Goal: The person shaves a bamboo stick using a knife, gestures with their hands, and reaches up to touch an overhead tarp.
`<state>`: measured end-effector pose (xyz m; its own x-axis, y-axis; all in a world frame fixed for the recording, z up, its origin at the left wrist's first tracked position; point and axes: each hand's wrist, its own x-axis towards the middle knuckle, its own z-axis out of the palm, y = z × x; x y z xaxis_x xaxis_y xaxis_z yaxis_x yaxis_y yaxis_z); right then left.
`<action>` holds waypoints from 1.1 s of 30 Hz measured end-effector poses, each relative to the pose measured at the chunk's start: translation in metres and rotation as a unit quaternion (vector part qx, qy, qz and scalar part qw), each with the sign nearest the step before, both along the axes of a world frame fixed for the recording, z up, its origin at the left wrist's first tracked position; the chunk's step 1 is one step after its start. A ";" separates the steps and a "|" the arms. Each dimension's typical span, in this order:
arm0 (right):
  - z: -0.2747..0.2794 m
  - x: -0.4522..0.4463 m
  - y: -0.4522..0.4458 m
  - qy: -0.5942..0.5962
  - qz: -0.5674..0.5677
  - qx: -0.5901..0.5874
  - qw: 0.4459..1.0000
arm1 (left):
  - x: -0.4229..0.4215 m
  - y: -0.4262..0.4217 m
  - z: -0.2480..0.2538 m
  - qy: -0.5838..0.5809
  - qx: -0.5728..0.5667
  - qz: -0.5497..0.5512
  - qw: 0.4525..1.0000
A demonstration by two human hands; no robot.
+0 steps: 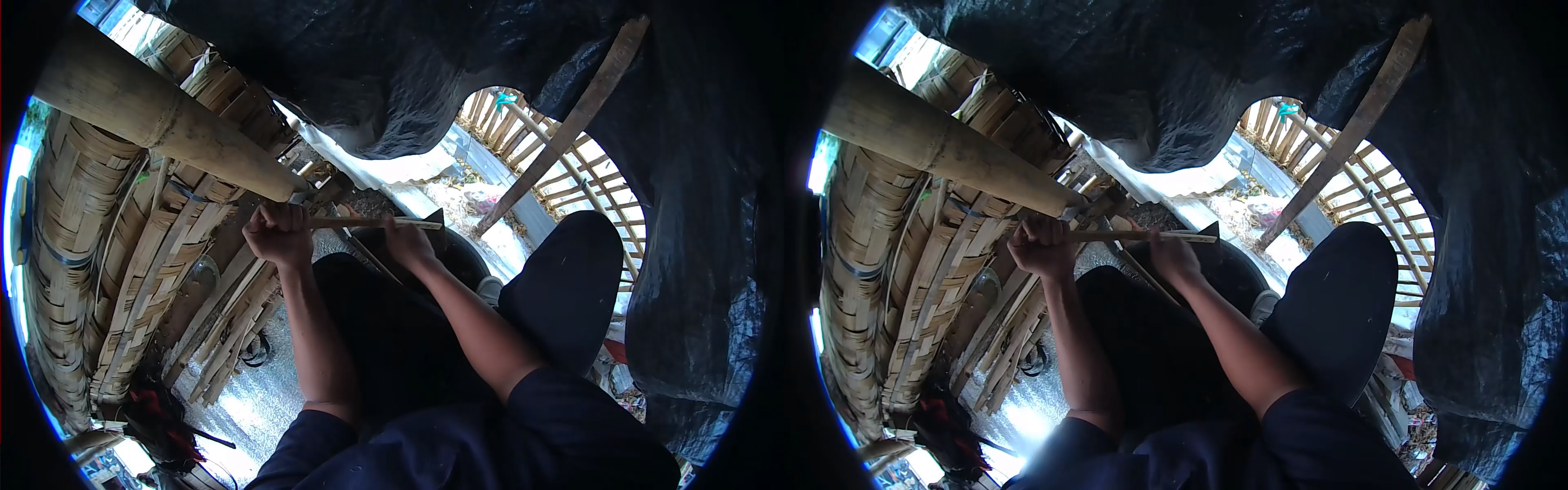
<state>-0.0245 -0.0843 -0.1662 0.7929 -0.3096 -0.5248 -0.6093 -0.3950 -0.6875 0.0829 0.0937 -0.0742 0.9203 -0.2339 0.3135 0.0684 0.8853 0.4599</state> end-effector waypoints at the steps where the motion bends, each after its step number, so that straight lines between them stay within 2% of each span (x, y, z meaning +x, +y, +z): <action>1: -0.023 0.000 -0.004 0.017 -0.026 -0.043 0.999 | -0.001 0.001 0.001 -0.004 0.000 0.000 1.000; 3: 0.011 0.001 0.004 0.015 -0.042 -0.038 0.998 | -0.001 0.002 0.002 -0.002 0.028 0.031 0.999; 5: 0.078 0.000 0.024 -0.056 0.036 0.003 0.998 | 0.000 -0.004 0.006 -0.001 0.019 0.018 1.000; 6: 0.071 0.002 0.038 -0.110 -0.006 0.008 0.994 | -0.002 -0.005 0.005 0.006 0.010 0.008 1.000; 8: 0.056 0.000 0.030 -0.083 -0.008 0.019 0.996 | -0.003 -0.002 0.001 0.027 0.019 0.024 0.999; 11: 0.065 0.006 0.026 -0.070 -0.012 0.037 0.997 | 0.001 0.002 -0.001 0.039 0.024 0.041 0.998; 13: 0.066 0.006 0.031 -0.081 -0.007 -0.024 0.996 | 0.001 0.008 -0.005 0.042 0.029 0.044 0.998; 16: 0.088 0.004 0.034 -0.046 0.035 -0.062 0.996 | 0.002 0.010 -0.004 0.023 0.042 0.054 0.997; 20: 0.086 0.003 0.035 -0.044 0.053 -0.084 0.994 | -0.002 0.008 -0.003 0.068 0.050 0.078 0.993; 22: 0.078 0.001 0.031 0.014 0.059 -0.102 0.993 | -0.004 0.006 -0.001 0.080 0.055 0.091 0.991; 24: 0.033 0.000 -0.005 0.147 0.060 -0.086 0.984 | -0.006 0.003 0.000 0.021 0.042 0.052 0.998; 25: 0.012 -0.004 -0.014 0.145 0.057 -0.087 0.984 | -0.005 -0.001 0.002 0.018 0.041 0.050 0.998; 26: -0.008 -0.011 -0.019 0.090 0.016 -0.136 0.986 | -0.005 -0.005 0.005 0.016 0.052 0.056 0.997; 27: -0.006 -0.015 -0.020 0.038 -0.024 -0.184 0.982 | -0.007 -0.007 0.006 0.017 0.062 0.063 0.996; 29: -0.005 -0.009 -0.013 0.010 -0.012 -0.198 0.980 | -0.006 -0.012 0.009 0.001 0.053 0.036 0.998; 31: 0.066 0.001 0.008 -0.016 0.027 -0.038 0.999 | -0.004 -0.017 0.012 -0.016 0.042 0.016 0.999; 33: 0.069 0.006 0.022 -0.038 0.018 -0.037 0.998 | -0.006 -0.018 0.011 -0.021 0.045 0.001 0.999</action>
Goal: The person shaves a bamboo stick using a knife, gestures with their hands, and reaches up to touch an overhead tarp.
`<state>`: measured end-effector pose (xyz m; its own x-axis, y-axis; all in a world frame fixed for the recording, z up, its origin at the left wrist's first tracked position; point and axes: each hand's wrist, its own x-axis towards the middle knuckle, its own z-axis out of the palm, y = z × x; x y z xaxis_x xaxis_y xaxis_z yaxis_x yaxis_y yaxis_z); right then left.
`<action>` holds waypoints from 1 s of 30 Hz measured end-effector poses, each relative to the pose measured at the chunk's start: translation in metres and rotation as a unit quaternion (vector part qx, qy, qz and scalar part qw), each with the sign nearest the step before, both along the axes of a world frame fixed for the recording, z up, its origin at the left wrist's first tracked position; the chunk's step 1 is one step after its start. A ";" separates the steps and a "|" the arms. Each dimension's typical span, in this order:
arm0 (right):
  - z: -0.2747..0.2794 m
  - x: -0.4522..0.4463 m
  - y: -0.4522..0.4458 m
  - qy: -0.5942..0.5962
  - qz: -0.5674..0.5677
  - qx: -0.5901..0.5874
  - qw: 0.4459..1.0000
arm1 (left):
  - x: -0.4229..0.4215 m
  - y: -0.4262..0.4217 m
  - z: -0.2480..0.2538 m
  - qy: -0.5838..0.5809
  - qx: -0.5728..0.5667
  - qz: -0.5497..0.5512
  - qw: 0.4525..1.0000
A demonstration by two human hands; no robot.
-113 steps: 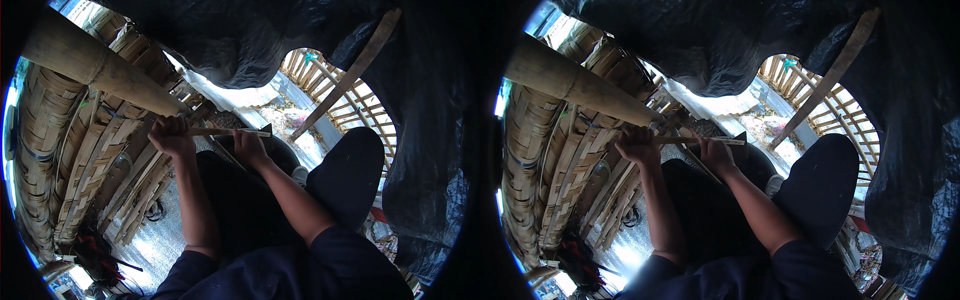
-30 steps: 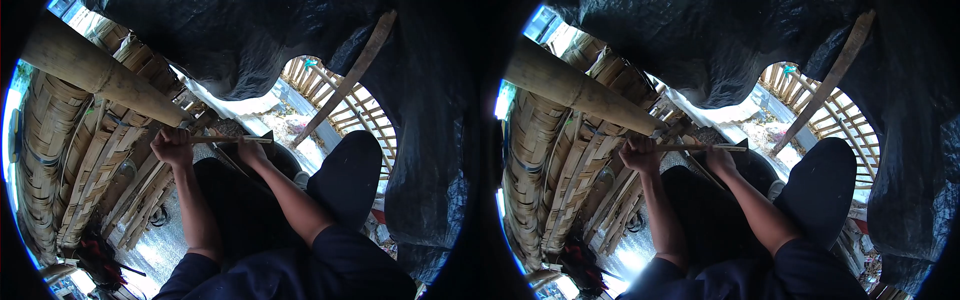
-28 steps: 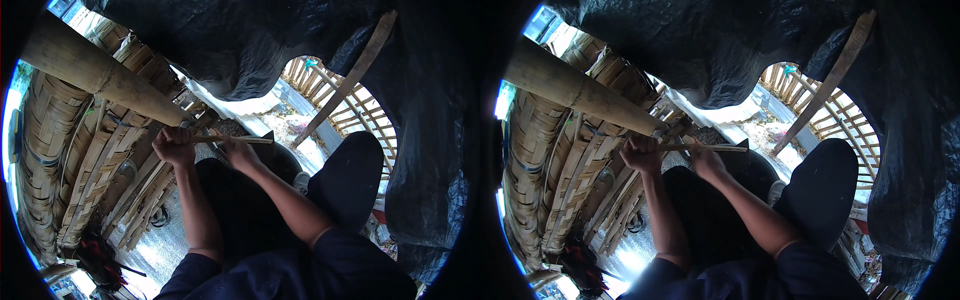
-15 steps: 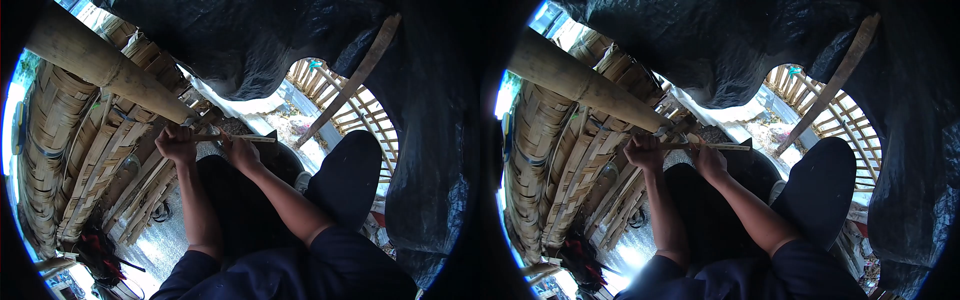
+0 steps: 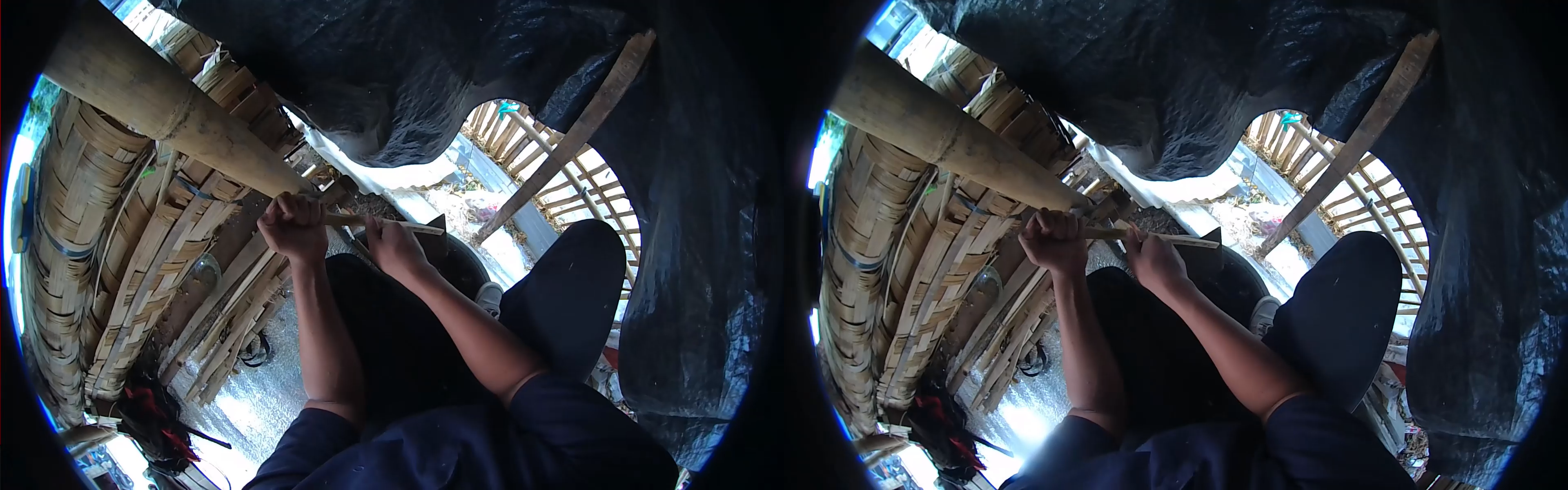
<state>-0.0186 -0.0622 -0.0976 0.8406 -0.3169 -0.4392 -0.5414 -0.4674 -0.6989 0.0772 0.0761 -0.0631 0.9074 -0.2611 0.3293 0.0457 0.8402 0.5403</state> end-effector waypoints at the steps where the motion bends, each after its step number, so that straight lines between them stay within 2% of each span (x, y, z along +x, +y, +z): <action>1: -0.001 -0.001 0.005 -0.027 -0.014 0.003 1.000 | -0.001 0.002 -0.002 0.003 0.002 0.002 1.000; 4: -0.048 -0.006 -0.006 0.013 -0.044 -0.050 0.998 | 0.001 0.011 -0.005 0.051 0.020 0.064 0.996; 5: -0.055 -0.006 -0.009 0.018 -0.035 -0.018 0.999 | 0.002 0.017 -0.008 0.065 0.030 0.091 0.993; 7: -0.053 -0.002 -0.007 0.028 -0.030 -0.032 0.999 | 0.002 0.018 -0.001 0.077 0.039 0.124 0.989; 9: -0.054 -0.004 -0.004 0.041 -0.025 -0.045 0.998 | 0.000 0.016 0.003 0.153 0.030 0.155 0.976; 13: -0.060 -0.011 -0.020 0.072 -0.026 -0.079 0.994 | 0.001 0.018 -0.005 0.150 0.045 0.162 0.974; 15: -0.064 -0.012 -0.026 0.090 -0.044 -0.088 0.991 | 0.001 0.019 -0.007 0.095 0.033 0.128 0.987; 17: -0.065 -0.013 -0.029 0.113 -0.013 -0.062 0.992 | -0.001 0.017 -0.004 0.122 0.039 0.150 0.980; 19: -0.091 -0.020 -0.039 0.125 -0.035 -0.072 0.989 | -0.004 0.012 0.000 0.146 0.046 0.170 0.974; 23: -0.132 -0.046 -0.071 0.168 -0.089 -0.062 0.980 | -0.006 0.009 0.000 0.074 0.044 0.119 0.989; 26: -0.127 -0.037 -0.061 0.105 -0.081 -0.094 0.987 | -0.004 0.009 -0.001 0.058 0.041 0.099 0.993; 28: -0.067 -0.019 -0.041 0.033 0.047 -0.082 0.995 | -0.002 0.004 0.001 0.057 0.036 0.094 0.993; 30: 0.015 -0.011 -0.011 -0.004 0.020 0.026 0.999 | -0.004 0.001 0.002 0.045 0.021 0.046 0.998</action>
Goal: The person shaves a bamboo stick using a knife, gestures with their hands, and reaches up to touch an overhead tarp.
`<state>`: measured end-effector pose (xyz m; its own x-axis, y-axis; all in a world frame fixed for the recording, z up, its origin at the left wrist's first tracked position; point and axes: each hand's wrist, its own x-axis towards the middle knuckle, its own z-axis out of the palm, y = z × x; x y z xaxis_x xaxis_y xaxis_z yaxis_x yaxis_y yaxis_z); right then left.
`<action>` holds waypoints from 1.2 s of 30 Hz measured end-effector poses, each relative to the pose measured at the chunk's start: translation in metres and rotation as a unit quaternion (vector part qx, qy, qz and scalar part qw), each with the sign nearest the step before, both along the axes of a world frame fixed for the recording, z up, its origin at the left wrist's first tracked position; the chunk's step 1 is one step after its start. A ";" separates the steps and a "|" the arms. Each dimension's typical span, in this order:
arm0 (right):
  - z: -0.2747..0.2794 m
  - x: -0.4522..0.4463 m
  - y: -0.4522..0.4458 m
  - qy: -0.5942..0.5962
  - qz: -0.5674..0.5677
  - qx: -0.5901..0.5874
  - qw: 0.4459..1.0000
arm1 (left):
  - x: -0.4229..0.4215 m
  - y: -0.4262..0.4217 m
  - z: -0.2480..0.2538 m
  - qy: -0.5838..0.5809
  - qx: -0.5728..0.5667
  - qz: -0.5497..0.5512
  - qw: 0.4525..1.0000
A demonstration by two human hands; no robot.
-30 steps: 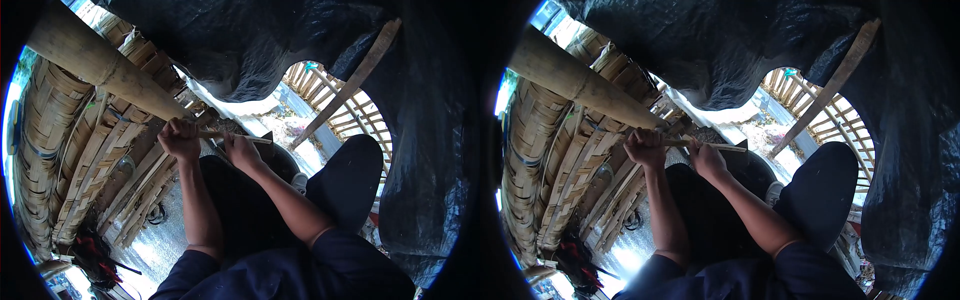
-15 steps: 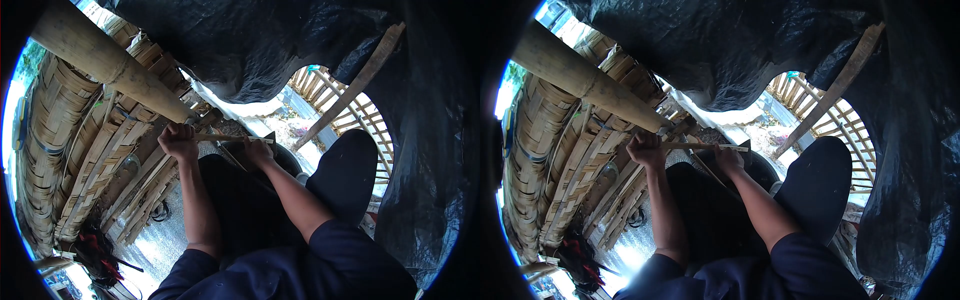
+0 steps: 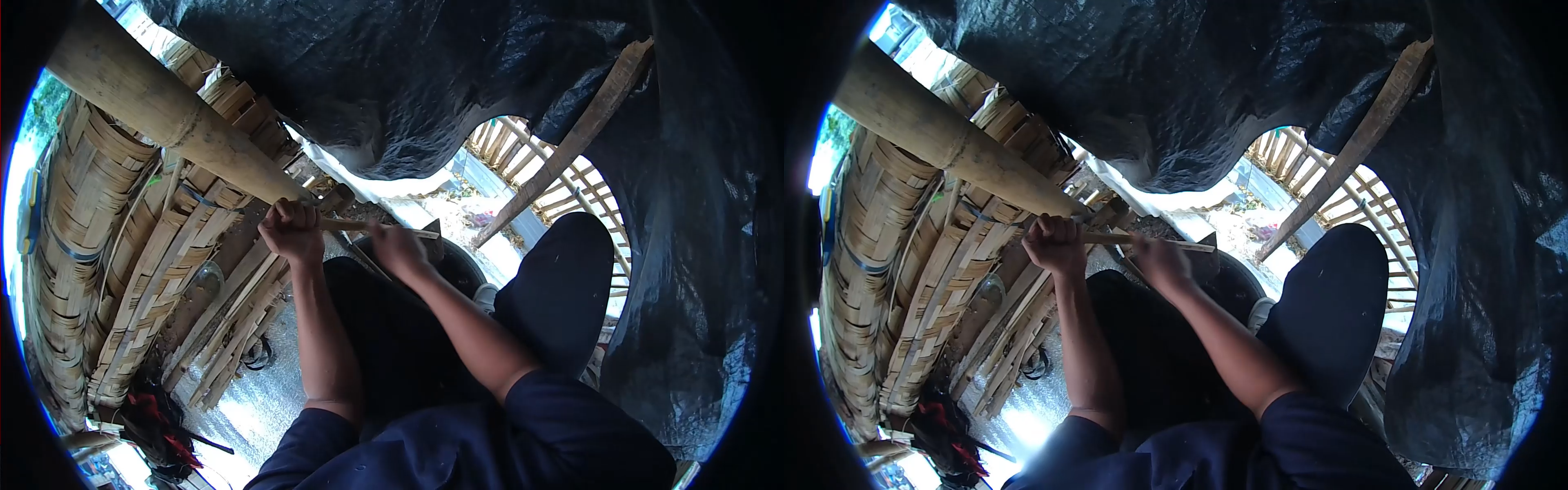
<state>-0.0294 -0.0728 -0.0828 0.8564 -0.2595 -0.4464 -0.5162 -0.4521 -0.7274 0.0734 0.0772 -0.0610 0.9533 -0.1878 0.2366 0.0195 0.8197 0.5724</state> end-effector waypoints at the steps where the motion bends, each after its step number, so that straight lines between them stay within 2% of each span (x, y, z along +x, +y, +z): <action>1: 0.013 0.003 0.015 -0.046 -0.013 -0.003 0.999 | 0.000 0.000 -0.002 0.004 0.000 -0.001 1.000; 2: 0.017 0.002 0.025 -0.093 -0.026 -0.006 0.995 | 0.000 0.001 -0.003 0.003 -0.008 0.000 1.000; 6: -0.018 0.004 0.024 -0.109 -0.063 -0.024 0.992 | 0.001 0.008 -0.007 -0.032 0.001 0.015 0.999; 8: -0.050 0.005 0.004 0.028 -0.041 -0.025 0.998 | 0.000 0.013 -0.010 -0.009 0.014 0.033 0.999; 10: -0.092 0.002 -0.015 0.050 -0.056 -0.075 0.994 | 0.002 0.016 -0.009 0.012 0.024 0.050 0.998; 12: -0.107 -0.004 -0.036 0.133 -0.072 -0.085 0.985 | 0.000 0.013 -0.009 0.000 0.023 0.036 0.999; 14: -0.135 -0.018 -0.064 0.131 -0.076 -0.090 0.984 | -0.001 0.006 -0.006 -0.010 0.011 0.010 1.000; 18: -0.114 -0.006 -0.058 0.136 -0.074 -0.070 0.986 | 0.002 0.002 -0.005 -0.045 -0.014 -0.053 0.997; 19: -0.091 0.003 -0.040 0.102 -0.066 -0.098 0.988 | 0.003 0.001 -0.004 -0.046 -0.015 -0.052 0.997; 21: -0.017 0.011 -0.009 0.064 -0.030 -0.012 0.997 | 0.001 0.003 -0.005 -0.055 -0.026 -0.075 0.995; 23: 0.014 0.004 0.020 -0.040 -0.050 0.002 0.998 | 0.001 0.005 -0.006 -0.063 -0.034 -0.087 0.994; 25: 0.016 0.004 0.025 -0.072 -0.067 0.016 0.995 | 0.001 0.006 -0.008 -0.076 -0.047 -0.103 0.991; 27: 0.010 0.011 0.018 -0.030 -0.023 0.024 0.999 | 0.003 0.008 -0.009 -0.058 -0.039 -0.063 0.996; 31: 0.007 0.019 0.024 -0.021 -0.003 0.001 1.000 | 0.010 0.020 -0.016 -0.060 -0.039 -0.069 0.995; 34: 0.012 0.019 0.027 -0.073 0.001 -0.028 0.997 | 0.011 0.027 -0.019 -0.041 -0.008 -0.034 0.999; 36: 0.013 0.015 0.029 -0.025 0.005 -0.110 0.994 | 0.009 0.028 -0.021 -0.032 -0.017 -0.036 0.999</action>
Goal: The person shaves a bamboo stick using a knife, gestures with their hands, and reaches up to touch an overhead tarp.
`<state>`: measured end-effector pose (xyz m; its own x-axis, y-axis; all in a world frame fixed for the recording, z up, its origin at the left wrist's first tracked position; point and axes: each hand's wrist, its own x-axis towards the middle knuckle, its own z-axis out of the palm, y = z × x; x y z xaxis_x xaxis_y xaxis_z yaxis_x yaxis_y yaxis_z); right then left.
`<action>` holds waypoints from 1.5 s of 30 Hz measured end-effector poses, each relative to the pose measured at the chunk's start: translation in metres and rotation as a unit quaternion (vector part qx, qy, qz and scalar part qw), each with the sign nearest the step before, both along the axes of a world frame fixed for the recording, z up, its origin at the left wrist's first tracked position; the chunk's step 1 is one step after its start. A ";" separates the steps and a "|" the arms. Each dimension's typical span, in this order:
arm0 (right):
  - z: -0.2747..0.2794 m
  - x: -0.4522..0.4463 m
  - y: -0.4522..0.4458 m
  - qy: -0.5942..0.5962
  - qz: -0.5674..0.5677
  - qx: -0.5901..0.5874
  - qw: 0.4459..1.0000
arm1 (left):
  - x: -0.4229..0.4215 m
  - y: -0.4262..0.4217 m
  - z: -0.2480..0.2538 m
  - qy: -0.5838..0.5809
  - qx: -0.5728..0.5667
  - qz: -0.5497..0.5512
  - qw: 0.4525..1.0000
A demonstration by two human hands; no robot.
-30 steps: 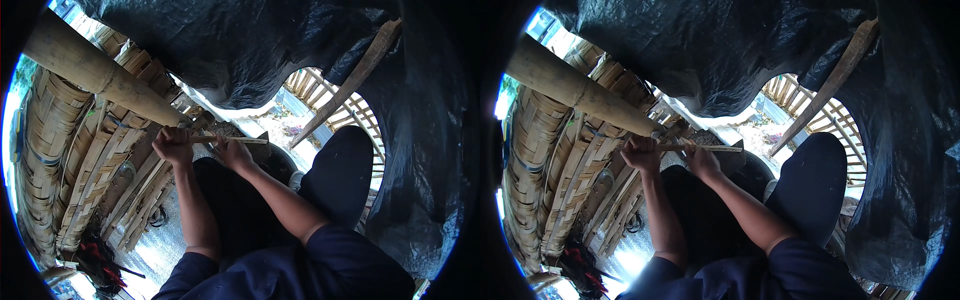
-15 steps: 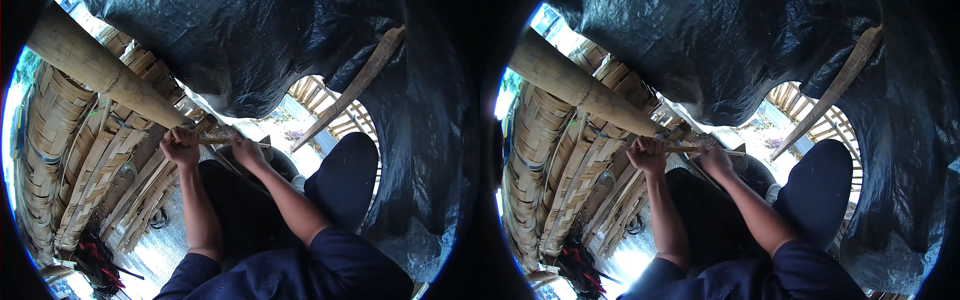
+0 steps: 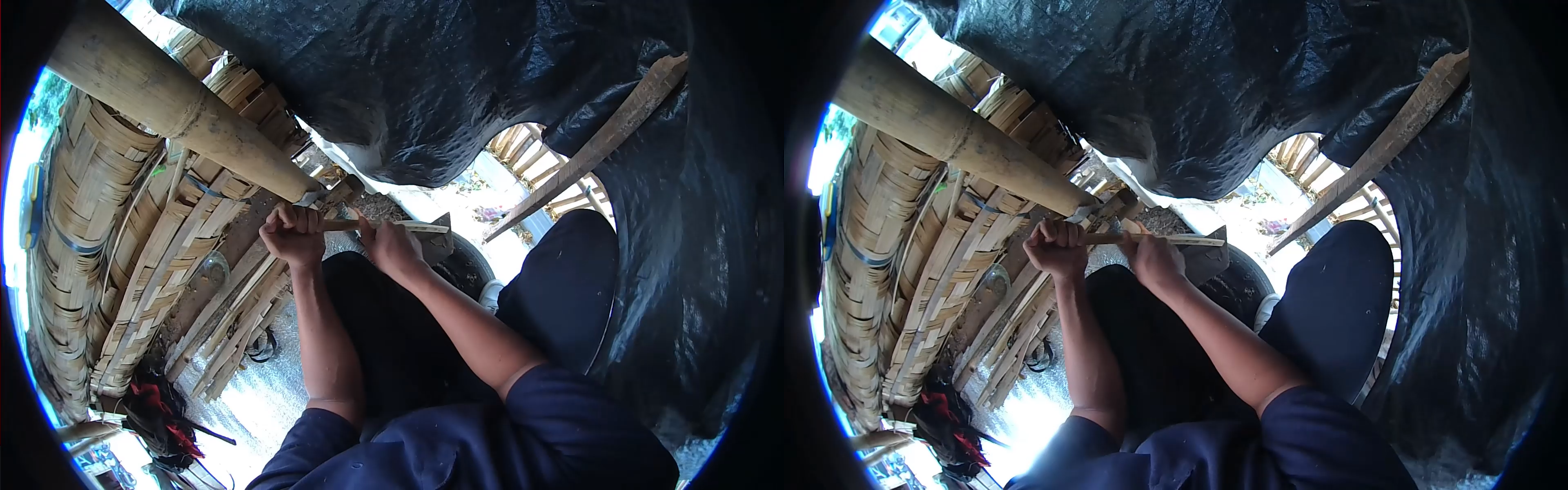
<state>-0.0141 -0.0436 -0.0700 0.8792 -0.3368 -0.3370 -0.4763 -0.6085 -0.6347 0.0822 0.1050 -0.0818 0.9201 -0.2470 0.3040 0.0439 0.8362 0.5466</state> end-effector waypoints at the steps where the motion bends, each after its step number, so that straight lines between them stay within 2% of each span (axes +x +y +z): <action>1: -0.011 0.001 -0.012 0.076 0.002 0.015 0.997 | -0.004 -0.002 0.002 0.000 0.001 -0.001 1.000; 2: -0.030 0.001 -0.032 0.150 0.002 0.030 0.988 | -0.008 -0.004 0.004 -0.007 0.004 -0.005 1.000; 4: -0.090 -0.011 -0.065 0.156 -0.036 -0.020 0.987 | -0.009 -0.011 0.011 -0.016 0.003 -0.013 1.000; 6: -0.112 -0.017 -0.076 0.136 -0.066 -0.019 0.988 | -0.010 -0.019 0.014 -0.037 0.000 -0.036 0.999; 8: -0.115 -0.017 -0.081 0.108 -0.091 -0.024 0.990 | -0.011 -0.027 0.018 -0.039 -0.006 -0.044 0.998; 9: -0.096 -0.014 -0.070 0.094 -0.082 -0.022 0.992 | -0.010 -0.031 0.021 -0.041 -0.006 -0.049 0.998; 10: -0.072 -0.012 -0.057 0.082 -0.071 -0.017 0.994 | -0.010 -0.034 0.022 -0.053 0.003 -0.051 0.997; 12: 0.013 -0.014 -0.029 0.072 -0.029 0.116 0.990 | -0.011 -0.034 0.023 -0.050 0.014 -0.051 0.997; 14: 0.010 -0.016 -0.003 -0.081 -0.019 0.154 0.984 | -0.013 -0.030 0.021 -0.034 0.002 -0.062 0.998; 15: 0.014 -0.015 -0.005 -0.057 -0.004 0.147 0.987 | -0.011 -0.026 0.018 -0.046 -0.007 -0.074 0.996; 18: -0.029 -0.015 -0.017 0.008 -0.021 0.097 0.995 | -0.009 -0.016 0.012 -0.059 0.001 -0.058 0.997; 19: -0.028 -0.013 -0.028 0.104 -0.018 0.113 0.988 | -0.009 -0.013 0.010 -0.055 0.009 -0.042 0.998; 21: -0.067 -0.014 -0.044 0.097 -0.043 0.098 0.990 | -0.006 -0.011 0.009 -0.054 0.015 -0.029 0.998; 23: -0.082 -0.011 -0.050 0.091 -0.065 0.077 0.991 | -0.006 -0.014 0.009 -0.039 0.011 -0.013 0.999; 29: -0.067 -0.011 -0.061 0.118 -0.069 0.059 0.989 | -0.007 -0.025 0.016 -0.035 -0.003 -0.051 0.998; 33: -0.035 -0.002 -0.056 0.059 -0.052 0.051 0.996 | -0.008 -0.022 0.019 -0.034 0.002 -0.061 0.998; 35: 0.004 0.001 -0.053 0.004 -0.029 0.021 0.999 | -0.010 -0.023 0.020 -0.034 0.009 -0.054 0.998; 38: 0.082 -0.001 -0.060 0.003 -0.005 0.016 1.000 | -0.015 -0.024 0.019 0.002 0.018 -0.021 1.000; 40: 0.109 -0.005 -0.074 -0.090 -0.011 -0.007 0.996 | -0.013 -0.023 0.018 -0.003 0.015 -0.029 0.999; 41: 0.129 -0.006 -0.083 -0.107 0.027 -0.054 0.992 | -0.013 -0.024 0.021 -0.004 0.019 -0.033 0.999; 42: 0.156 -0.009 -0.088 -0.082 0.046 -0.081 0.992 | -0.016 -0.024 0.021 -0.003 0.023 -0.037 0.999; 44: 0.154 0.005 -0.118 0.025 0.109 -0.104 0.988 | -0.013 -0.031 0.023 -0.031 0.032 -0.033 0.998; 45: 0.169 0.011 -0.120 0.136 0.158 -0.139 0.968 | -0.008 -0.035 0.026 -0.061 0.046 -0.032 0.997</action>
<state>-0.0029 -0.1638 0.0989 0.8443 -0.1774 -0.5057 -0.3657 -0.8805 -0.3016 0.0744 0.0704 -0.0563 0.8591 -0.3360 0.3860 0.0237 0.7796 0.6258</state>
